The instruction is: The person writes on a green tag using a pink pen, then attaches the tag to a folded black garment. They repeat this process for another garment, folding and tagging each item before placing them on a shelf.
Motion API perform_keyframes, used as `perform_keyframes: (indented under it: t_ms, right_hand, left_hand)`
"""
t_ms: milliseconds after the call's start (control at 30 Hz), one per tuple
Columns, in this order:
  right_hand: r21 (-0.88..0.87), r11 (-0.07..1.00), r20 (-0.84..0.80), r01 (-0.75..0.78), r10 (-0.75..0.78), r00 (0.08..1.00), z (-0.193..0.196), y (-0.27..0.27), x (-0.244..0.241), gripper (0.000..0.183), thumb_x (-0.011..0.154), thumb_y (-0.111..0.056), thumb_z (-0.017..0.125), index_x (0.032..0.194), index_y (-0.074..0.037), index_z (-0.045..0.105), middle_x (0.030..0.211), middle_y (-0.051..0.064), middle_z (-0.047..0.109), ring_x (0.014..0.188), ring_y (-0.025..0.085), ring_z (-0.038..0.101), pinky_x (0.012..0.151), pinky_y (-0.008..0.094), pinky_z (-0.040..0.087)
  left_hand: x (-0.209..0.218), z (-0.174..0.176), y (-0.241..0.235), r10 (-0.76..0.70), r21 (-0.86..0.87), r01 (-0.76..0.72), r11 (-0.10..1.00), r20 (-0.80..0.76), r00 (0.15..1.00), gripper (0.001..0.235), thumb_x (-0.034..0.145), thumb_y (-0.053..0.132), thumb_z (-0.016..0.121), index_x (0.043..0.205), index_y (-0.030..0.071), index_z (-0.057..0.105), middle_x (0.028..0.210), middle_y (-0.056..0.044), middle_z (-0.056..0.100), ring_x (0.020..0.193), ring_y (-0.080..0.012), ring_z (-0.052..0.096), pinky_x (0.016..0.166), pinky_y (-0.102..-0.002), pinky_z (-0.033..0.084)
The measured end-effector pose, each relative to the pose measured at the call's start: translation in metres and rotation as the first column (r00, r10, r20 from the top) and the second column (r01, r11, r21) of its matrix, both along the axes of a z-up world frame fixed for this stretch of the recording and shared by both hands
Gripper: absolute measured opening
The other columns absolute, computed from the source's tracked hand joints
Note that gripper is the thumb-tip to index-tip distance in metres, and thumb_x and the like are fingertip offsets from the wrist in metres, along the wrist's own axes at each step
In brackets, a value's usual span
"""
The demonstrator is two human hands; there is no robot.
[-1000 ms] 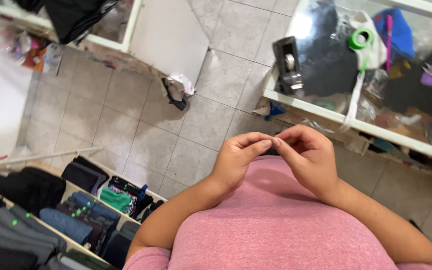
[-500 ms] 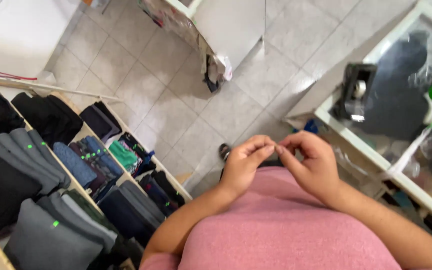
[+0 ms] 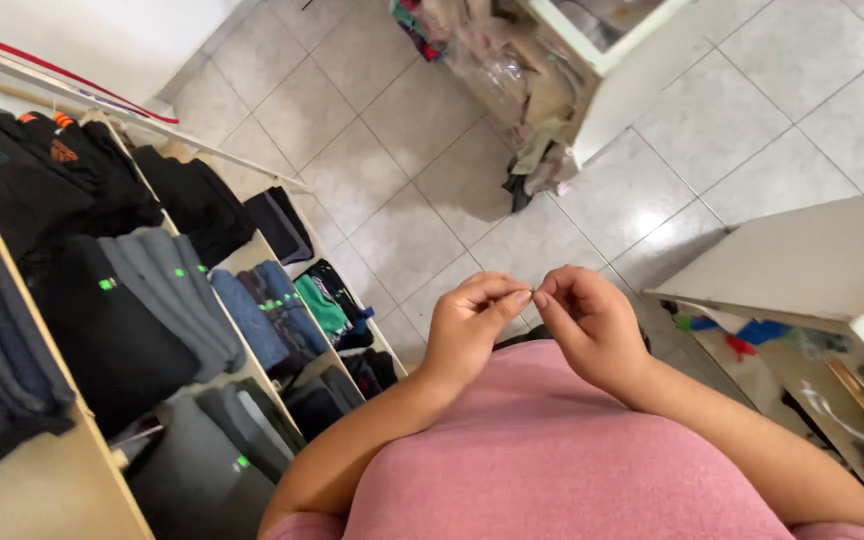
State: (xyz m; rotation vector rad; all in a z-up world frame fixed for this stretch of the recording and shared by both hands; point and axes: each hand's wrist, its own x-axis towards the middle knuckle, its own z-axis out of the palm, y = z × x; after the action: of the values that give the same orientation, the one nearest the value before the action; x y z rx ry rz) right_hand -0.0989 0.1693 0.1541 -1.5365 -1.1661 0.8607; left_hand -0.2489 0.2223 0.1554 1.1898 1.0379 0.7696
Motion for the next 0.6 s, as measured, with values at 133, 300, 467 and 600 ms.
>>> perform_keyframes:
  t_ms: [133,300,467,600]
  right_hand:
    - [-0.029,1.000,-0.030,0.010,-0.011,0.999,0.003,0.059,-0.021,0.003,0.084,-0.011,0.067,0.083,-0.009,0.066,0.049,0.004,0.052,0.048,0.016,0.048,0.050,0.030,0.043]
    - [-0.039,0.997,-0.060,0.061,-0.063,0.996,-0.023,0.134,-0.013,0.003,0.086,-0.011,0.066,0.086,-0.008,0.066,0.052,0.005,0.052,0.051,0.016,0.048,0.052,0.030,0.044]
    - [-0.044,0.986,-0.165,0.160,-0.165,0.972,-0.028,0.228,0.023,0.002,0.089,-0.007,0.063,0.089,-0.006,0.063,0.058,0.004,0.051,0.058,0.013,0.046,0.057,0.028,0.043]
    - [-0.051,0.979,-0.347,0.196,-0.201,0.916,-0.037,0.299,0.044,0.005,0.093,-0.007,0.059,0.093,-0.004,0.063,0.061,0.000,0.050,0.059,0.009,0.045,0.058,0.023,0.041]
  left_hand:
    - [-0.017,0.005,0.059,0.020,-0.007,-0.020,1.000,0.027,0.999,0.012,0.081,0.016,0.076,0.088,0.006,0.076,0.087,-0.007,0.069,0.082,-0.0093,0.057,0.076,-0.025,0.048]
    - [-0.008,-0.001,0.147,-0.035,-0.047,0.035,0.998,0.008,0.999,0.013,0.085,0.019,0.073,0.086,0.006,0.076,0.086,-0.007,0.070,0.081,-0.0091,0.058,0.074,-0.024,0.048]
    - [0.015,-0.016,0.251,-0.138,-0.091,0.132,0.987,-0.063,0.988,0.019,0.092,0.021,0.062,0.089,0.008,0.075,0.085,-0.005,0.071,0.080,-0.0111,0.060,0.076,-0.024,0.048]
    - [0.039,-0.026,0.340,-0.197,0.108,0.229,0.967,-0.245,0.949,0.016,0.091,0.025,0.063,0.097,0.013,0.073,0.086,-0.003,0.071,0.080,-0.0122,0.062,0.076,-0.025,0.049]
